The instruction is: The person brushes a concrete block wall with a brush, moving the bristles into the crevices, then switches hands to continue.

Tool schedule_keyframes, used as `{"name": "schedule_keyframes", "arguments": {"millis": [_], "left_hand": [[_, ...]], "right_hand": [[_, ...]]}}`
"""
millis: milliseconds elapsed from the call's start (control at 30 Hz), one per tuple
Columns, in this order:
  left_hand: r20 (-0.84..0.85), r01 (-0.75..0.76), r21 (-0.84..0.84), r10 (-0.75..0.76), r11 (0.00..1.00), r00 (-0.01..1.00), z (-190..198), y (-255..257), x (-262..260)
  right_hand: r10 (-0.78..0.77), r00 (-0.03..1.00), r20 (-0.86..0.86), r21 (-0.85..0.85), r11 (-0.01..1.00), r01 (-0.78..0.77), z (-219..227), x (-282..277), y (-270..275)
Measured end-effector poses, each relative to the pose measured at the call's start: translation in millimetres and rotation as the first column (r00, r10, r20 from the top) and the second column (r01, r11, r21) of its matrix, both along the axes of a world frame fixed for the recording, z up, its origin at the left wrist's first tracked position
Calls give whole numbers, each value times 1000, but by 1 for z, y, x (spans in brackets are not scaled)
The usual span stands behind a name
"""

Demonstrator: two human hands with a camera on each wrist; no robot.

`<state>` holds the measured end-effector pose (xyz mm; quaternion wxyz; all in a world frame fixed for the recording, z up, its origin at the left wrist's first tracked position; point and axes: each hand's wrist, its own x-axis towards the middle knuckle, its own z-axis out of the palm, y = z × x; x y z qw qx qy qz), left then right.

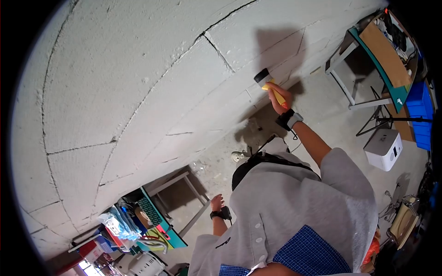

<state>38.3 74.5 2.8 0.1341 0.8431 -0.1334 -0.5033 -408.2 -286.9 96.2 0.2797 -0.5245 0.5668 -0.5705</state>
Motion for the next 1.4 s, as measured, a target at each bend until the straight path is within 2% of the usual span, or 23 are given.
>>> {"name": "schedule_keyframes", "arguments": {"millis": [267,367,400,533,600,633,700,767,933,1000,1033,1100,1167,1233,1333,1400], "left_hand": [[17,29,-20,-28,999,999,-1,-6,4],[25,27,-35,-26,999,999,-1,-9,4],[16,18,-45,-18,999,1000,0,-7,3],[9,13,-23,-13,1000,1000,0,-4,1],[27,32,-8,-32,999,999,0,0,0],[28,33,-8,-32,999,999,-4,3,4],[2,34,-23,-34,999,999,-12,7,8],[-2,30,-32,-30,999,1000,-12,7,5],[-9,25,-56,-26,998,1000,-10,3,-1],[-21,18,-55,-19,998,1000,-13,0,-1],[-21,14,-59,-15,998,1000,-11,-1,-2],[-10,23,-42,-23,999,1000,-10,-1,-3],[-18,28,-36,-29,999,999,-11,1,-2],[-27,39,-28,-40,999,999,-15,3,0],[-16,51,-21,-51,998,999,-15,2,7],[-7,52,-9,-52,999,999,-13,1,5]], "right_hand": [[5,999,-52,64,998,-1,-55,-21,2],[-15,1000,-23,83,996,17,-54,-18,-2],[-38,999,-1,78,996,38,-50,-16,-1],[-4,993,119,36,999,0,16,0,-7],[69,987,142,-82,995,-58,42,4,-8],[68,987,143,-83,995,-57,57,6,-7],[133,989,60,-252,961,-114,85,9,0],[112,992,57,-259,961,-93,102,10,7],[96,991,95,-329,942,-60,94,19,3],[79,988,133,-221,974,-48,68,21,-1],[84,988,133,-225,973,-52,56,22,0],[78,973,218,-53,996,-68,39,21,2],[81,975,208,-13,997,-80,29,19,4],[78,977,198,28,996,-86,32,15,8],[104,982,160,-30,994,-100,53,14,14],[119,985,123,-150,984,-100,77,17,19]]}}
